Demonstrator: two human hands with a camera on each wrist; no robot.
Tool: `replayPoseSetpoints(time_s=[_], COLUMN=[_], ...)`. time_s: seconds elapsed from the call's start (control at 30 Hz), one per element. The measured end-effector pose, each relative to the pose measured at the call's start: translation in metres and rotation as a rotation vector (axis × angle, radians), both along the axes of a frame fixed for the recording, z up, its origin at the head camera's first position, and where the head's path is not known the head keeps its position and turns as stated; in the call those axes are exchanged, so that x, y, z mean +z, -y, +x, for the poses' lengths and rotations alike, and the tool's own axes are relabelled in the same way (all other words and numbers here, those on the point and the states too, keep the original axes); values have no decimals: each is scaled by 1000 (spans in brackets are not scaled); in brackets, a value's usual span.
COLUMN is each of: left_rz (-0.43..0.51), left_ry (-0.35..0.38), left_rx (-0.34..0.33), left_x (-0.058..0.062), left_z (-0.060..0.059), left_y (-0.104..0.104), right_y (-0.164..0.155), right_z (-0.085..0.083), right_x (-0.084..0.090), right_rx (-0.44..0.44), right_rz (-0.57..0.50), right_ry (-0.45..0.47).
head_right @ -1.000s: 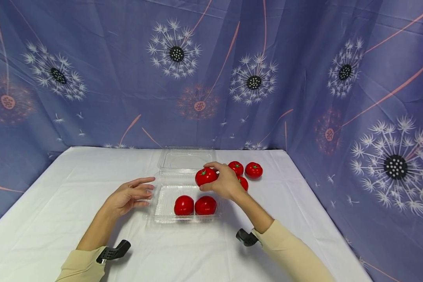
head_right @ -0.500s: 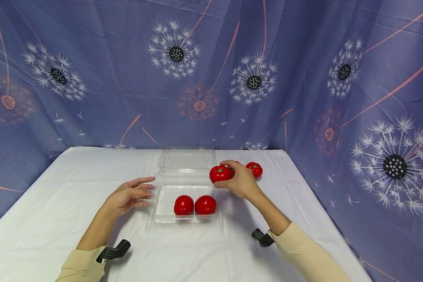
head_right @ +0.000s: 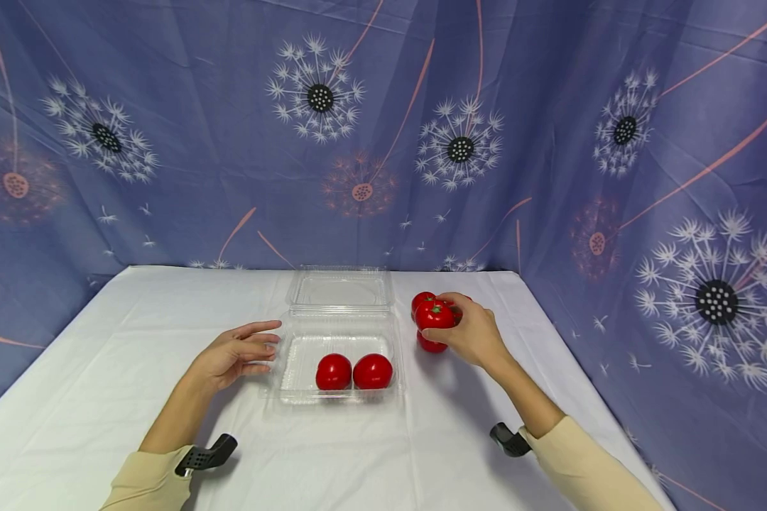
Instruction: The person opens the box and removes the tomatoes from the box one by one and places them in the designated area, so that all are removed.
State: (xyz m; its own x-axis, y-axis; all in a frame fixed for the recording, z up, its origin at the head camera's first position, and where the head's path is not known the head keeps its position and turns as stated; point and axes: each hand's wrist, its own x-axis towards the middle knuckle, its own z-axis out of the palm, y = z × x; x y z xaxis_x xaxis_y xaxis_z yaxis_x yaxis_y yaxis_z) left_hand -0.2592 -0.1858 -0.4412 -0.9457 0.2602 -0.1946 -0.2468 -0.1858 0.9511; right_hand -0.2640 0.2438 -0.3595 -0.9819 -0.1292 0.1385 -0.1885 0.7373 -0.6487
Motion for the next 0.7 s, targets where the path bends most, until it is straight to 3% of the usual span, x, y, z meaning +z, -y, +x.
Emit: replayPoseSetpoints(time_s=[0.33,0.7], left_rz=[10,2], left_ry=[-2,-5], left_rx=[-6,-2], left_x=[1,1], left_z=[1,0], left_y=[0,0], right_y=[-23,-43], right_z=[2,-1], right_x=[-11,-37], right_rx=[-94,-220], right_rz=[-9,9], right_ry=[-45,-90])
